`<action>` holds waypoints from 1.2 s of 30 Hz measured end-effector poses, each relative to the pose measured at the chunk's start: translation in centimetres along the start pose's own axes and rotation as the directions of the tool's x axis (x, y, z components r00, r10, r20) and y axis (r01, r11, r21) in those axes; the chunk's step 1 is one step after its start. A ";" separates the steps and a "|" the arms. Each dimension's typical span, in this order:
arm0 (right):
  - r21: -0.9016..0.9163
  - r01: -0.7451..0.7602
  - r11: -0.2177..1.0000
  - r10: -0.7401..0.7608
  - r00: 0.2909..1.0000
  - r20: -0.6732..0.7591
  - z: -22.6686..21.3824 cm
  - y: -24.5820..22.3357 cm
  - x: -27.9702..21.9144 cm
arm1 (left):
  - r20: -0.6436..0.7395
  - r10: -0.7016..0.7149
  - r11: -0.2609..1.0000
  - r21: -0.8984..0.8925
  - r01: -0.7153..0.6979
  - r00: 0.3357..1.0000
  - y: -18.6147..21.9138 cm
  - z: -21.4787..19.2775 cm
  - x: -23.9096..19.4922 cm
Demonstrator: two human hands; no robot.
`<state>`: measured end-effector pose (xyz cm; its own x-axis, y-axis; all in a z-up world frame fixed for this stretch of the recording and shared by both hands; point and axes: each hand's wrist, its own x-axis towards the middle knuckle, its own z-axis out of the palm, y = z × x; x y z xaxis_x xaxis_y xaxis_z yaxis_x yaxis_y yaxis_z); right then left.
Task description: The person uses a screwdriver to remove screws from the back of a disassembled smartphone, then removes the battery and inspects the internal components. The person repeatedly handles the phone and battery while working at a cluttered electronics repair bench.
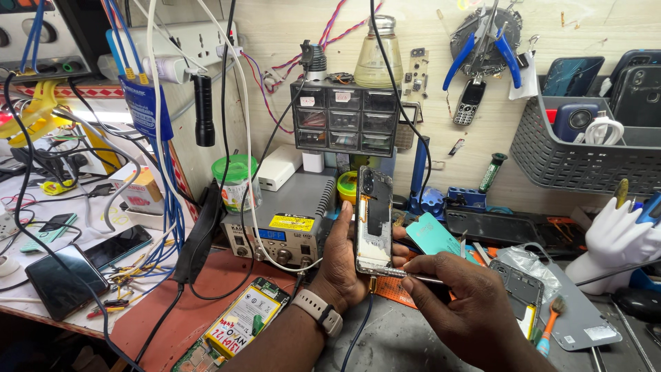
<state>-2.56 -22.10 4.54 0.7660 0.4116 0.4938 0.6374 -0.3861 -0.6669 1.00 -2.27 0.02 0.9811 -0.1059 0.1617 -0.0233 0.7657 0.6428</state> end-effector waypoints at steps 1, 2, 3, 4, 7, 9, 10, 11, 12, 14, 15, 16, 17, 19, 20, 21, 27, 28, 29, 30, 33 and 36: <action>0.011 -0.034 0.999 0.034 0.999 0.004 0.0 0.0 0.0 | 0.004 -0.007 1.000 -0.014 0.007 1.000 0.0 0.0 0.0; 0.021 -0.068 0.997 0.068 0.998 0.007 0.0 0.1 0.0 | -0.001 -0.003 1.000 -0.004 0.003 1.000 0.0 0.0 0.0; 0.012 -0.047 0.999 0.047 0.999 0.004 0.1 0.1 0.0 | -0.005 0.002 1.000 0.005 -0.002 1.000 0.0 -0.1 0.1; 0.003 -0.026 1.000 0.026 1.000 0.000 0.1 0.3 -0.1 | -0.009 0.006 1.000 0.014 -0.005 1.000 0.0 -0.1 0.1; 0.015 0.040 0.999 -0.040 0.999 -0.009 0.2 0.8 -0.1 | 0.039 0.023 0.999 0.029 -0.024 0.999 -0.2 -0.1 0.2; 0.052 0.114 0.992 -0.114 0.993 0.007 0.2 1.1 -0.1 | 0.017 0.035 0.997 0.070 -0.036 0.999 -0.3 -0.2 0.3; 0.078 0.162 0.984 -0.164 0.986 0.025 0.3 1.2 -0.1 | 0.006 0.040 0.995 0.090 -0.041 0.999 -0.4 -0.2 0.3; 0.106 0.209 0.972 -0.214 0.976 0.041 0.3 1.3 0.0 | 0.003 0.053 0.993 0.109 -0.053 0.999 -0.5 -0.3 0.4; 0.093 0.280 0.955 -0.285 0.958 0.037 0.2 1.3 0.0 | 0.000 0.064 0.990 0.127 -0.063 0.998 -0.6 -0.4 0.4; 0.066 0.423 0.904 -0.425 0.905 0.028 -0.1 1.0 0.5 | -0.020 0.093 0.988 0.130 -0.089 0.995 -0.7 -0.5 0.6; 0.059 0.391 0.919 -0.393 0.918 0.045 -0.3 0.7 0.9 | -0.038 0.111 0.988 0.115 -0.106 0.993 -0.8 -0.5 0.6; 0.056 0.356 0.933 -0.360 0.931 0.063 -0.3 0.4 1.2 | -0.061 0.127 0.987 0.103 -0.121 0.990 -0.7 -0.6 0.6; 0.052 0.322 0.945 -0.325 0.942 0.080 -0.3 0.0 1.5 | -0.067 0.131 0.988 0.096 -0.125 0.989 -0.7 -0.7 0.5; 0.036 0.250 0.967 -0.253 0.961 0.109 -0.7 -0.7 2.0 | -0.072 0.135 0.988 0.082 -0.129 0.988 -0.8 -0.8 0.7; 0.029 0.215 0.976 -0.217 0.968 0.126 -0.9 -1.0 2.3 | -0.073 0.114 0.992 0.059 -0.109 0.991 -0.9 -0.8 0.8; -0.002 0.355 0.935 -0.353 0.929 0.109 -1.2 -1.4 2.6 | -0.073 0.092 0.995 0.036 -0.089 0.993 -1.1 -0.8 0.8; -0.204 0.025 0.979 0.010 0.985 0.172 -1.4 -2.0 3.4 | 0.044 0.068 0.996 0.062 -0.071 0.997 -1.1 -0.8 0.4; -0.127 0.126 0.984 -0.107 0.984 0.144 -1.3 -1.7 3.4 | 0.055 0.078 0.994 0.077 -0.082 0.995 -1.1 -0.6 0.4; -0.053 0.228 0.972 -0.222 0.969 0.105 -1.4 -1.4 3.3 | 0.078 0.074 0.997 0.031 -0.076 0.994 -1.1 -0.4 0.5; 0.023 0.324 0.946 -0.325 0.940 0.102 -1.4 -1.0 3.3 | 0.097 0.070 0.998 -0.015 -0.069 0.993 -1.0 -0.3 0.4; 0.106 0.413 0.905 -0.422 0.904 0.078 -1.4 0.4 2.7 | 0.043 0.028 0.998 -0.064 -0.025 0.999 -1.0 -0.1 0.4; -0.065 0.180 0.982 -0.173 0.980 0.100 -1.3 1.4 2.0 | 0.058 0.001 0.998 -0.055 0.002 0.998 -1.0 0.2 0.4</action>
<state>-0.05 -22.89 5.35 0.6322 0.5526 0.5431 0.7687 -0.3591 -0.5294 1.37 -3.19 -0.43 0.9682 -0.1422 0.2058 -0.0103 0.7994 0.6007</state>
